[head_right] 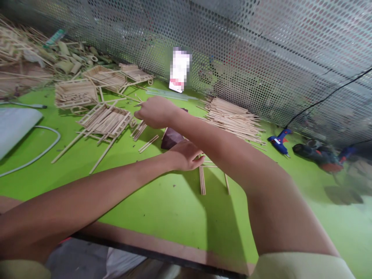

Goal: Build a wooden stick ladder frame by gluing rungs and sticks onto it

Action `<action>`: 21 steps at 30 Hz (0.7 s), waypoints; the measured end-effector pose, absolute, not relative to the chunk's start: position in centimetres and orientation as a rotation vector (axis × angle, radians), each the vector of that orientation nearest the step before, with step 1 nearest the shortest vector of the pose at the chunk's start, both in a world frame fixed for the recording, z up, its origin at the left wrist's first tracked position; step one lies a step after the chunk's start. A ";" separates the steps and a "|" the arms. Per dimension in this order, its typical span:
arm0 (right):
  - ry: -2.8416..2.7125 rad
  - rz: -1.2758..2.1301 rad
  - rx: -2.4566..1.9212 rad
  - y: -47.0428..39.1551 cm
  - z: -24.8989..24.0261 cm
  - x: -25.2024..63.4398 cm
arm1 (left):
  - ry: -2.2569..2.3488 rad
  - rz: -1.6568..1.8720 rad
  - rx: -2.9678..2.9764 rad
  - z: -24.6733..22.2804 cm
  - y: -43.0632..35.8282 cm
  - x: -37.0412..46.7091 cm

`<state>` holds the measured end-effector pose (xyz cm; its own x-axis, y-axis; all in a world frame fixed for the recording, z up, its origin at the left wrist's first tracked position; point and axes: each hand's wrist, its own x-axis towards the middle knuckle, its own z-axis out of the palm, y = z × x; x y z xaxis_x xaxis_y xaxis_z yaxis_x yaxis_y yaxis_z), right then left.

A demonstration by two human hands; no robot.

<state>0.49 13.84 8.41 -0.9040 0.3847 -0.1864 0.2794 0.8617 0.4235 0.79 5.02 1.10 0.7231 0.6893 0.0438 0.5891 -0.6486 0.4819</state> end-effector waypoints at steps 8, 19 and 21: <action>2.724 0.454 0.481 12.9 7.7 1.4 | 1.032 0.170 2.491 1.3 4.9 0.6; 2.774 0.474 0.462 13.5 6.7 1.9 | 1.026 0.219 2.481 1.0 4.8 0.4; 2.783 0.464 0.427 13.3 6.7 1.5 | 1.040 0.261 2.466 0.8 4.9 0.4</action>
